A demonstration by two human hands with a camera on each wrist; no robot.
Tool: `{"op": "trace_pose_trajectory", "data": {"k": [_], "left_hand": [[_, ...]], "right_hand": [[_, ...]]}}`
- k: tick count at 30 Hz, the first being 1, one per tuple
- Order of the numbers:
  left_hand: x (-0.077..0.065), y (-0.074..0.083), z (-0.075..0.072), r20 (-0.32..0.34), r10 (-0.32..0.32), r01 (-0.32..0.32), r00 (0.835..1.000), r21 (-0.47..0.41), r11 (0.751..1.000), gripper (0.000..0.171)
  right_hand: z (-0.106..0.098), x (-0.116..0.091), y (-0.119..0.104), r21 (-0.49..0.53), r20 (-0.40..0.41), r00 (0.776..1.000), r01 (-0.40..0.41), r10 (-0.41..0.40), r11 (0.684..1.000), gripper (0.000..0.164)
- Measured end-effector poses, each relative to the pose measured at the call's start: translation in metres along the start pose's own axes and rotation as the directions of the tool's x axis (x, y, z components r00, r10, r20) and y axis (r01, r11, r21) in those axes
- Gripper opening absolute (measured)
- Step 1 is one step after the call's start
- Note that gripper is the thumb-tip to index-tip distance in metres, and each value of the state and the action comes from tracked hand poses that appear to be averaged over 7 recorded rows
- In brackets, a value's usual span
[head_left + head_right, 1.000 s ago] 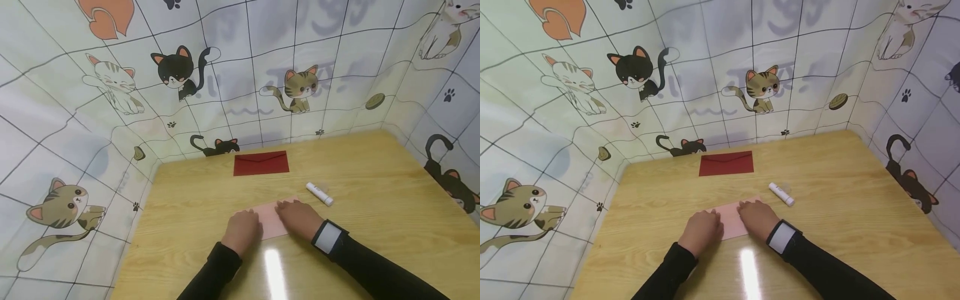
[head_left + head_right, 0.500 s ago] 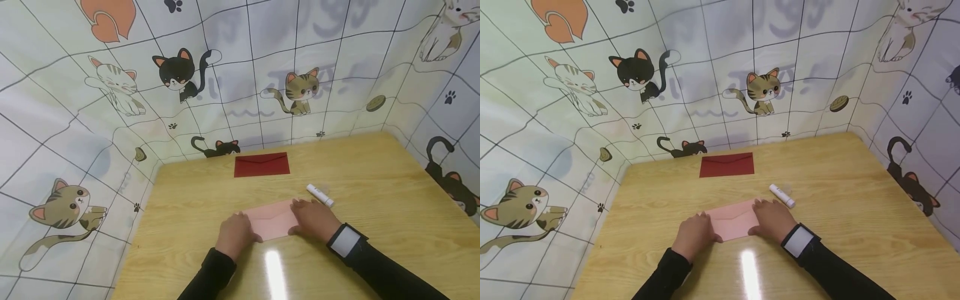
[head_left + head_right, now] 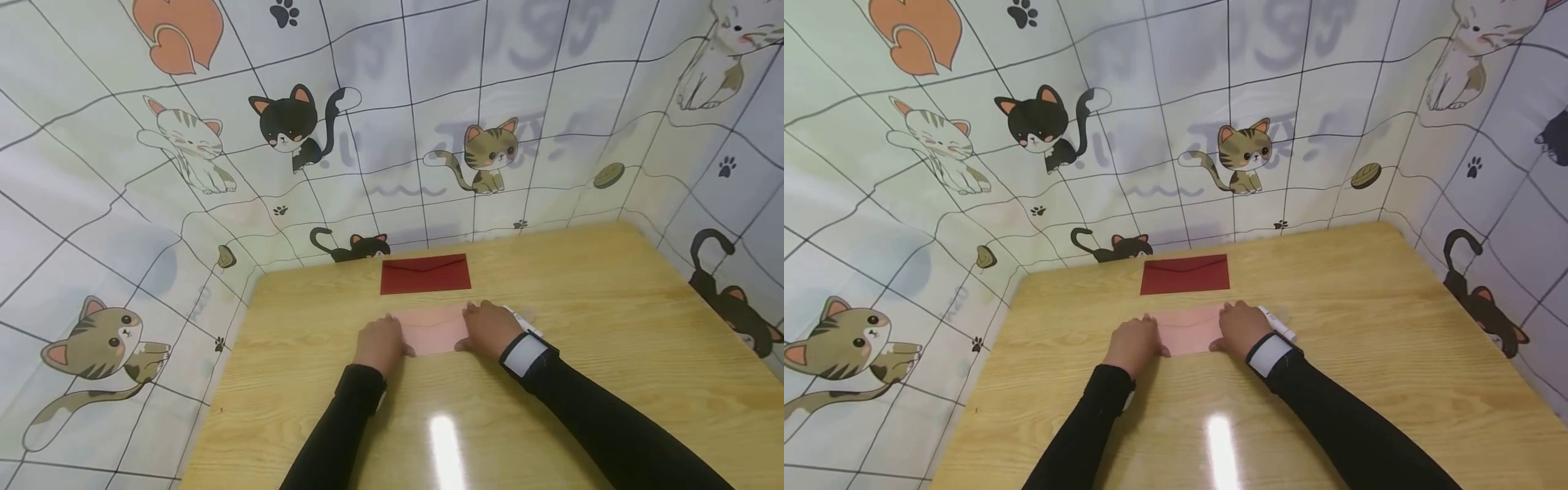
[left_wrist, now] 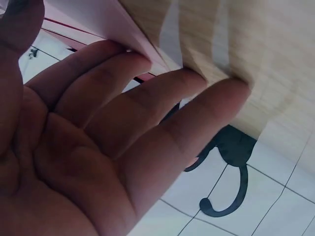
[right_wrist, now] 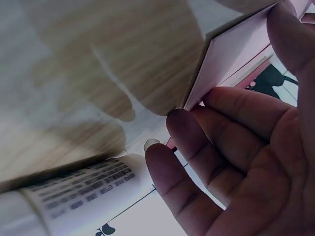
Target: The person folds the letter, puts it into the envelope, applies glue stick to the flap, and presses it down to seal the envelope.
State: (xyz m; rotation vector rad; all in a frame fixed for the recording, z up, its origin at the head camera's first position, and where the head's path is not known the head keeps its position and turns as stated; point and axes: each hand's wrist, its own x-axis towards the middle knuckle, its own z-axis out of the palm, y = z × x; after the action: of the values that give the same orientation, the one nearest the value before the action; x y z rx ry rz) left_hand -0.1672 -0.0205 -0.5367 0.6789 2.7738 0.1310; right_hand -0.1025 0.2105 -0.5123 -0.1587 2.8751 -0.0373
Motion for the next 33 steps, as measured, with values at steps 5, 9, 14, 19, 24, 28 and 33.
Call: {"op": "trace_pose_trajectory", "data": {"k": [5, 9, 14, 19, 24, 28, 33], "left_hand": [[0.015, 0.001, -0.002, 0.030, -0.037, 0.037, 0.999, 0.011, 0.999, 0.072], [0.017, 0.002, -0.003, 0.010, -0.071, 0.070, 0.997, 0.052, 0.996, 0.071], [0.016, 0.003, -0.002, 0.028, -0.079, 0.078, 0.996, 0.046, 0.996, 0.076], [0.010, -0.003, -0.002, 0.044, -0.038, 0.040, 0.998, -0.034, 0.999, 0.064], [0.005, -0.012, -0.006, 0.046, -0.084, 0.089, 0.995, -0.141, 0.986, 0.049], [0.002, -0.009, -0.014, -0.043, -0.121, 0.111, 0.992, -0.199, 0.974, 0.036], [-0.012, 0.008, -0.027, -0.158, -0.037, -0.027, 0.987, -0.387, 0.921, 0.032]], "right_hand": [[-0.001, 0.009, 0.001, 0.014, 0.004, 1.000, -0.012, 0.012, 1.000, 0.073], [0.001, 0.015, 0.004, 0.046, 0.002, 1.000, 0.004, -0.004, 0.999, 0.071], [-0.013, 0.001, 0.024, 0.177, -0.086, 0.996, -0.007, 0.023, 0.984, 0.058], [-0.033, -0.043, 0.047, 0.275, -0.220, 0.953, -0.144, 0.208, 0.950, 0.031], [-0.024, -0.067, 0.054, 0.255, -0.081, 0.949, -0.277, 0.306, 0.926, 0.037], [-0.013, -0.073, 0.058, 0.274, -0.027, 0.941, -0.318, 0.338, 0.907, 0.029], [-0.015, -0.077, 0.065, 0.408, -0.031, 0.947, -0.281, 0.321, 0.869, 0.022]]}}
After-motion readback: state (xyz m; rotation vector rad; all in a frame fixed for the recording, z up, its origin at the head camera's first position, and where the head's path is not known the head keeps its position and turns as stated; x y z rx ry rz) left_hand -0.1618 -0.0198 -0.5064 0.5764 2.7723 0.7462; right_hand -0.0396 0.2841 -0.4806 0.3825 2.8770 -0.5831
